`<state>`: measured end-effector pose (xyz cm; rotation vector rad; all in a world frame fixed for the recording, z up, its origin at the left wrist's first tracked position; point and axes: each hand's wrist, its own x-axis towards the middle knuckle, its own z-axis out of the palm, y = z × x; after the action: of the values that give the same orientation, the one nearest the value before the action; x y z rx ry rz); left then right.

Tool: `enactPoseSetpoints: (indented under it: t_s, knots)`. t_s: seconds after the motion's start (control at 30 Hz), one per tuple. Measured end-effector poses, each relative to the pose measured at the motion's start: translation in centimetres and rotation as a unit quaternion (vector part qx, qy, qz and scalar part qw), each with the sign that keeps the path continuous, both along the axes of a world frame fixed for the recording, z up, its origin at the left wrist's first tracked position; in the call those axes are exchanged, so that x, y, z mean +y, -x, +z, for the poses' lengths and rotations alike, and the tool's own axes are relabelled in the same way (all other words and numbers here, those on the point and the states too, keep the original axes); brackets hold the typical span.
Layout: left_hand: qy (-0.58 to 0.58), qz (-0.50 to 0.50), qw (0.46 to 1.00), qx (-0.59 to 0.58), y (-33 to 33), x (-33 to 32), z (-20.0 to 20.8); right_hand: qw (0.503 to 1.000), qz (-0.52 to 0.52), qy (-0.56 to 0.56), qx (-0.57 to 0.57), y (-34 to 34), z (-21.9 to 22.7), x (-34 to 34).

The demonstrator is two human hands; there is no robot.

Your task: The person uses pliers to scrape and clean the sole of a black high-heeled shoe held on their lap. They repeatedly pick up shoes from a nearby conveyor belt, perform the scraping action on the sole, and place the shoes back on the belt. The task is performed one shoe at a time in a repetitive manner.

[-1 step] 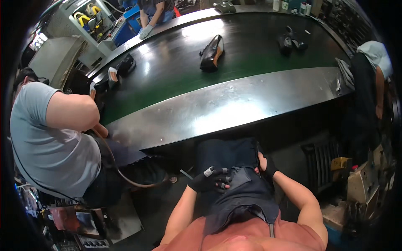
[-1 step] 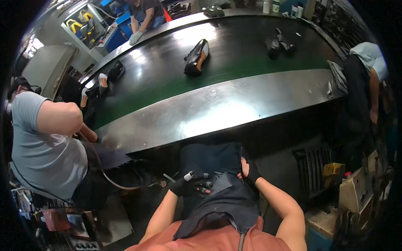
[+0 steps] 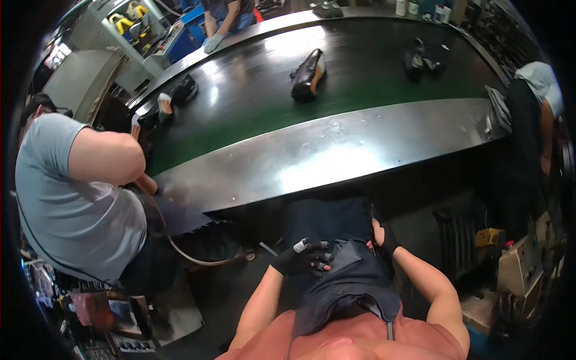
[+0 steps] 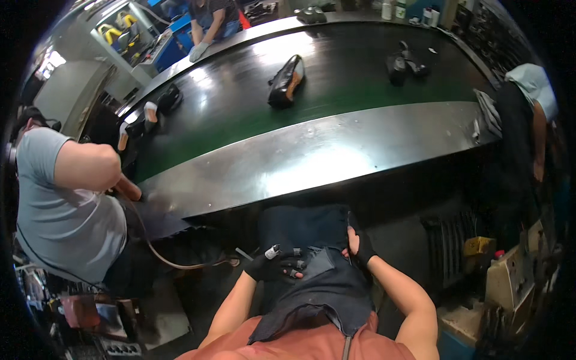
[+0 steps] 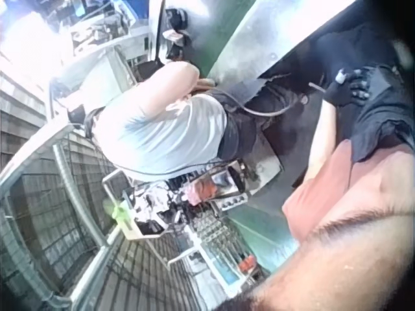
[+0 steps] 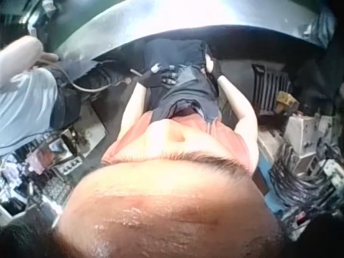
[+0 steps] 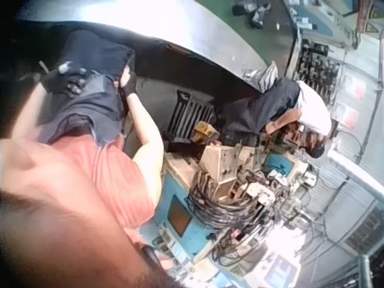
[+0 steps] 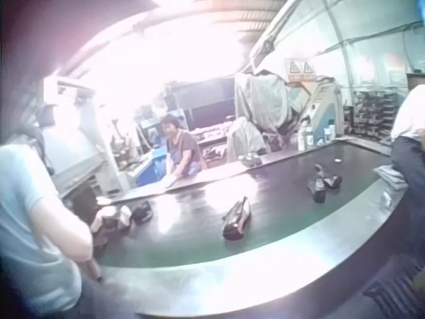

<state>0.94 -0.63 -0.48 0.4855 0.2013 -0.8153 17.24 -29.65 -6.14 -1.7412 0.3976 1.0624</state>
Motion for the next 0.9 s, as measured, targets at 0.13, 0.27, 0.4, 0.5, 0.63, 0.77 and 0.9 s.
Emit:
enactPoseSetpoints:
  t_s: [0.13,0.27,0.4,0.5,0.63,0.77,0.9]
  knots:
    - [0.058,0.001,0.998,0.018,1.4,1.8,-1.8,1.0,-0.011,0.001,-0.018,0.9,-1.7,1.2]
    - [0.034,-0.014,0.999,0.008,1.1,2.0,-1.2,1.0,0.025,-0.017,0.002,0.3,-2.6,0.6]
    - [0.04,-0.006,0.999,-0.019,0.3,1.9,-0.8,0.999,0.046,-0.018,-0.021,-0.2,-2.5,1.3]
    - [0.017,-0.019,1.0,-0.002,-0.4,1.0,-0.8,0.998,0.06,-0.001,0.008,-0.6,-1.6,1.3]
    - [0.019,-0.045,0.999,-0.024,-1.6,0.2,-0.8,0.999,0.036,0.006,-0.019,-0.3,-0.3,0.6]
    - [0.059,-0.063,0.996,0.015,-2.9,0.3,-0.7,0.999,0.027,0.012,-0.017,-0.4,0.0,-1.0]
    - [0.06,-0.054,0.996,0.038,-1.6,1.3,-1.0,0.999,-0.027,0.015,-0.023,0.8,0.7,-0.8]
